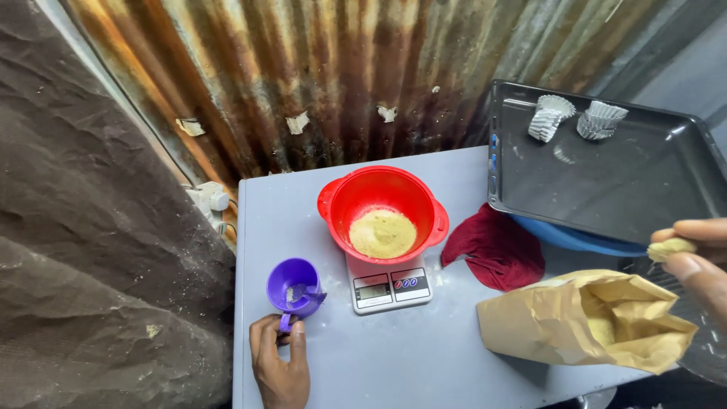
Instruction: Measuring out dry ingredients and butter into a bowl using a digital scale and a spoon.
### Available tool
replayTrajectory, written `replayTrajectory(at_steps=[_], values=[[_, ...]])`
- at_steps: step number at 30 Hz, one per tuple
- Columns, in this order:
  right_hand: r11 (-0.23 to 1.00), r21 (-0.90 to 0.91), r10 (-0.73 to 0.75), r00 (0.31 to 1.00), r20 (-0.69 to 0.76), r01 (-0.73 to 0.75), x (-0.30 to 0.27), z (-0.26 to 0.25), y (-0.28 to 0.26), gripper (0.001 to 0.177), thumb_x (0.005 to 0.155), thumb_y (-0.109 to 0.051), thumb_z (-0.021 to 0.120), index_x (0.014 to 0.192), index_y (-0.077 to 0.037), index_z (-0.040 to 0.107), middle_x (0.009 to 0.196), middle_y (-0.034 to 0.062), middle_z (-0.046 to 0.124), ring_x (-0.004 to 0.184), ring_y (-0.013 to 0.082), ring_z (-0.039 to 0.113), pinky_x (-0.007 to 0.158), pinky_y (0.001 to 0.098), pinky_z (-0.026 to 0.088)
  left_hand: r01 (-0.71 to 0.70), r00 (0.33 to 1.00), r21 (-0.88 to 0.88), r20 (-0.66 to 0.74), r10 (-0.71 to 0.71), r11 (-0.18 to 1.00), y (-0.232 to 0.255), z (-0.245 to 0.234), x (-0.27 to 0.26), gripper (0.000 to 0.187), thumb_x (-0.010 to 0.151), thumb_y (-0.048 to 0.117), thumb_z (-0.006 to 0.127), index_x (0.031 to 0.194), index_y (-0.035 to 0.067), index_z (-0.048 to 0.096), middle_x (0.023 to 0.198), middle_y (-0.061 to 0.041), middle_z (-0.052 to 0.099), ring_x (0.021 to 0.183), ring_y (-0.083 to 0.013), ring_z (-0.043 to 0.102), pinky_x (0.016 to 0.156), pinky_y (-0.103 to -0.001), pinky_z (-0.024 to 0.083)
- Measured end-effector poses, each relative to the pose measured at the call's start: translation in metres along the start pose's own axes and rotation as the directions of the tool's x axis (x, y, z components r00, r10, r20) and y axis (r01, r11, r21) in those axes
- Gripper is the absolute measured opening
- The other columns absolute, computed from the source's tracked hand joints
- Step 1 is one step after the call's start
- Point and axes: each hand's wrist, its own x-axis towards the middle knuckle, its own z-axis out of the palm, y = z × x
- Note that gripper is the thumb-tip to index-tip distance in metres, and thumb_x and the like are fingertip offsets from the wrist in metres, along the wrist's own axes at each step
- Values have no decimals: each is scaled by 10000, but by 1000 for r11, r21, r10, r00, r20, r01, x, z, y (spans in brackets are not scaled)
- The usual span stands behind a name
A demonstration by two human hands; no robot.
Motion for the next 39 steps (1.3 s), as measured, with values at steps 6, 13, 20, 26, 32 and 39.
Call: replayTrajectory(at_steps=[6, 13, 20, 26, 32, 39], values=[[997, 27, -68, 997, -48, 70, -6, -20, 87, 404, 1213, 52, 562, 1612, 112, 541, 1437, 279, 677, 1312, 361, 660, 1211, 435, 518, 4, 1000, -11, -12, -4, 1000, -1, -1, -1, 260, 1076, 290, 699, 1161, 54, 769, 1233, -98, 668, 1044, -213, 677, 841, -349, 617], [994, -108, 5, 998, -63, -12, -29, -12, 9, 361, 1199, -27, 616, 1537, 101, 624, 1381, 256, 734, 1239, 360, 693, 1132, 465, 531, 18, 1000, -1, -9, -18, 1000, -3, 0, -2, 281, 1074, 289, 699, 1187, 43, 776, 1237, -102, 666, 1060, -223, 680, 850, -359, 617], [993, -89, 66, 994, -93, -74, -37, -3, -2, 347, 1176, -50, 656, 1504, 62, 671, 1402, 215, 733, 1197, 318, 675, 1039, 432, 534, 40, 999, -4, -3, -40, 999, 1, 1, -1, 262, 1071, 278, 697, 1171, 49, 778, 1231, -99, 666, 1054, -225, 675, 872, -364, 606], [997, -46, -72, 986, -149, 66, -57, 58, -131, 155, 1062, -24, 763, 1201, 14, 819, 1129, 148, 798, 1044, 234, 737, 942, 332, 533, -27, 1000, -45, -16, 26, 999, -2, 4, -4, 300, 1102, 281, 655, 1240, 50, 787, 1239, -108, 667, 1095, -225, 690, 837, -373, 619], [976, 214, -139, 878, 458, 42, -72, 195, -130, 453, 956, -344, 829, 1388, -216, 795, 991, -53, 868, 811, 114, 687, 749, 304, 577, -95, 995, -30, -8, 95, 995, 2, 4, -5, 237, 1097, 276, 666, 1133, 75, 786, 1209, -103, 668, 1036, -233, 701, 847, -369, 625], [941, 326, -142, 773, 619, -88, -80, 303, -141, 556, 1012, -362, 761, 1509, -122, 694, 896, -35, 783, 759, 129, 698, 737, 315, 584, -158, 987, -82, -15, 157, 984, 18, 0, -1, 199, 1086, 255, 659, 1111, 100, 782, 1126, -90, 696, 937, -216, 717, 811, -347, 621]])
